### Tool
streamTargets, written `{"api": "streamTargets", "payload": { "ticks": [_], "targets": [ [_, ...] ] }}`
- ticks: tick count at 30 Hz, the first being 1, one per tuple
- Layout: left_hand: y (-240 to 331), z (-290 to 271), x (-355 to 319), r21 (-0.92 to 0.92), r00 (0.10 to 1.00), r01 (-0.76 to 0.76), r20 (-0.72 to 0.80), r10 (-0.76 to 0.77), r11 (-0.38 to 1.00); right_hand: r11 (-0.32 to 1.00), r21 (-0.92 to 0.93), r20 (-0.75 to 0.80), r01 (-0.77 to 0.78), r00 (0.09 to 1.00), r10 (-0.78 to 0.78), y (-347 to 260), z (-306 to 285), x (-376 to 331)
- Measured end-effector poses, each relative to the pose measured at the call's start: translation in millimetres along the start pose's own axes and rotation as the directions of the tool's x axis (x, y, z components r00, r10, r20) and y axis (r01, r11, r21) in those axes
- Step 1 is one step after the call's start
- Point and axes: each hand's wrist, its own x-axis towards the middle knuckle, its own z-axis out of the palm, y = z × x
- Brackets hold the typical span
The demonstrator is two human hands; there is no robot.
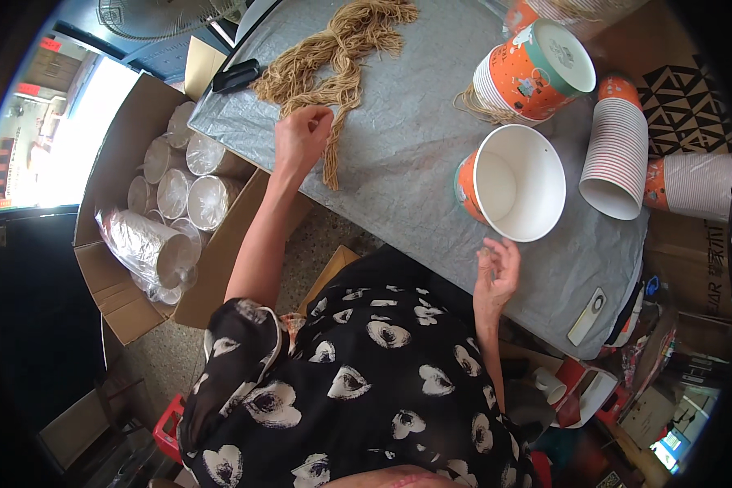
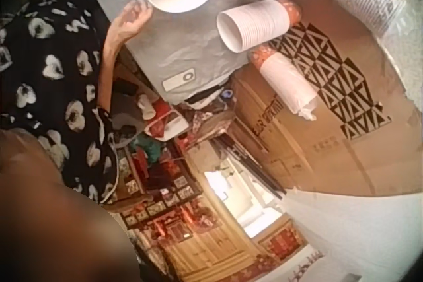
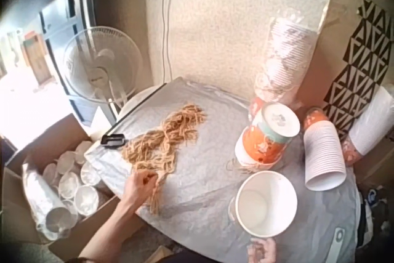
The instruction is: Tying decorative strings around paper buckets and organizing them for packaging.
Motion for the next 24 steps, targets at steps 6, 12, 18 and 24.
{"api": "streamTargets", "payload": {
  "ticks": [6, 12, 18, 24],
  "targets": [
    [-14, 20, 32, 0.200, 0.999, 0.018, 0.040, -0.027, 0.980, 0.994, -0.100, 0.091, 0.046, 0.995, -0.037, 9, -1, -7],
    [-16, 26, 31, 0.274, 0.999, -0.019, 0.050, 0.006, 0.962, 0.989, -0.124, 0.145, 0.079, 0.987, -0.061, 8, -3, -2],
    [1, 20, 12, 0.185, 0.980, -0.168, -0.076, 0.185, 0.968, 0.985, -0.124, 0.153, 0.119, 0.983, -0.099, 4, -1, -1],
    [72, 22, -51, -0.053, 0.938, -0.345, -0.040, 0.343, 0.937, 0.996, -0.013, 0.229, 0.086, 0.970, -0.081, -11, 3, -4]
  ]
}}
